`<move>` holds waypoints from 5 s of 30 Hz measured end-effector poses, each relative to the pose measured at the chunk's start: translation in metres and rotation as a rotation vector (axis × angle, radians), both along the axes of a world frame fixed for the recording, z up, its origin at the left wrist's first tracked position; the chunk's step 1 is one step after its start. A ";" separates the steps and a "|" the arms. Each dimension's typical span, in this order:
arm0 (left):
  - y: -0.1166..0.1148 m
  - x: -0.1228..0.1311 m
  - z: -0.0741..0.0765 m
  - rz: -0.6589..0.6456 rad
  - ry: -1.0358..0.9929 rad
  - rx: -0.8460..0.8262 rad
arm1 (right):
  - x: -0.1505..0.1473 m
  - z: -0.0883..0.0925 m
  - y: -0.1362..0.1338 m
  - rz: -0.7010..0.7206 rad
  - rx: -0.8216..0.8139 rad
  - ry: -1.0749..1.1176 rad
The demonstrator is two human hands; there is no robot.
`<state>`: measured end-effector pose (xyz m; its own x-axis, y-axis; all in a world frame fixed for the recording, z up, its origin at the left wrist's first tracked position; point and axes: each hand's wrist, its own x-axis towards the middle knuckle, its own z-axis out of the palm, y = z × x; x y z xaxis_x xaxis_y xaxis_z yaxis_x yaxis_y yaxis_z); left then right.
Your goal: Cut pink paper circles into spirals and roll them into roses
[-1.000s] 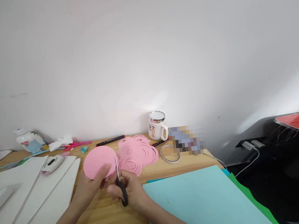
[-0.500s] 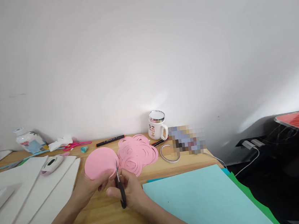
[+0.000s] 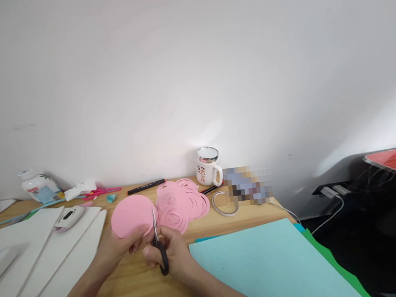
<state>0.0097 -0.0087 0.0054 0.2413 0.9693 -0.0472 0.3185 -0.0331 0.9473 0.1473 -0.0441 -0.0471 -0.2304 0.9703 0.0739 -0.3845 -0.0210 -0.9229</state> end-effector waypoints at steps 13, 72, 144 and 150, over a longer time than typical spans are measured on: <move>0.003 0.001 -0.008 -0.004 -0.091 0.006 | -0.005 -0.002 -0.003 -0.006 0.013 0.009; -0.004 0.005 0.007 -0.086 -0.023 -0.046 | -0.001 0.006 -0.006 -0.064 0.089 -0.016; 0.002 0.009 -0.018 -0.004 -0.257 -0.085 | 0.005 0.003 -0.005 -0.157 0.045 -0.110; -0.001 0.010 -0.016 0.002 -0.244 -0.064 | 0.006 0.007 -0.008 -0.166 0.070 -0.129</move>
<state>0.0201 -0.0097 -0.0108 0.2516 0.9666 -0.0492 0.0797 0.0299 0.9964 0.1529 -0.0522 -0.0400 -0.0796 0.9892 0.1231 -0.2562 0.0990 -0.9615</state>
